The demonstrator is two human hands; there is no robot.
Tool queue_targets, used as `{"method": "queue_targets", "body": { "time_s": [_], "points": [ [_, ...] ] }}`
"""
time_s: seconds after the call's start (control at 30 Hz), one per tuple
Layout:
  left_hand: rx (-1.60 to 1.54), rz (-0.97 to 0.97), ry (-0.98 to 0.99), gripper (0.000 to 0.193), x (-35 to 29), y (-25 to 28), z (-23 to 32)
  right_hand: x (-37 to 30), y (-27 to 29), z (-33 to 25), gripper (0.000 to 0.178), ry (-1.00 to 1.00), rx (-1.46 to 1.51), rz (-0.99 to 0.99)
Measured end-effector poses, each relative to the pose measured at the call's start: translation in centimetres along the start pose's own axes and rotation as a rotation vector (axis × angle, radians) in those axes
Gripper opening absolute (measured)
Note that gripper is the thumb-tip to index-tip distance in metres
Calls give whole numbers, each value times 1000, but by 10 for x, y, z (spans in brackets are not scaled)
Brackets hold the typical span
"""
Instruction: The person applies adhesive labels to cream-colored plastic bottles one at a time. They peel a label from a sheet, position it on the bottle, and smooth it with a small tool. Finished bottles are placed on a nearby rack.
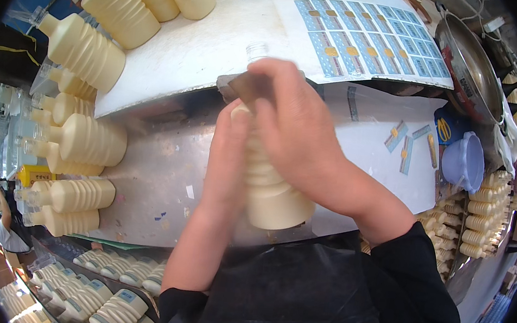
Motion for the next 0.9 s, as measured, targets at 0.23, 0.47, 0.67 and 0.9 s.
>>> {"method": "queue_targets", "body": {
  "time_s": [0.23,0.47,0.67,0.9],
  "points": [
    [105,14,-55,44,3,3,0,-31,39,75,40,-206,65,251],
    [326,152,-189,48,-6,7,16,-6,34,28,48,-110,216,300],
    [1251,111,-513,81,-40,-11,24,-5,17,35,44,-67,-37,110],
    [732,45,-308,91,-35,3,3,-18,46,81,44,-68,26,214]
  ]
}}
Point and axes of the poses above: each hand's wrist, its own x-axis towards the middle knuckle, its own y-axis out of the back of the hand, z = x × y, the point moved 7 cm from there along x, towards the middle knuckle, and after that the axes turned 11 degrees about x, right-handed, at the moved point
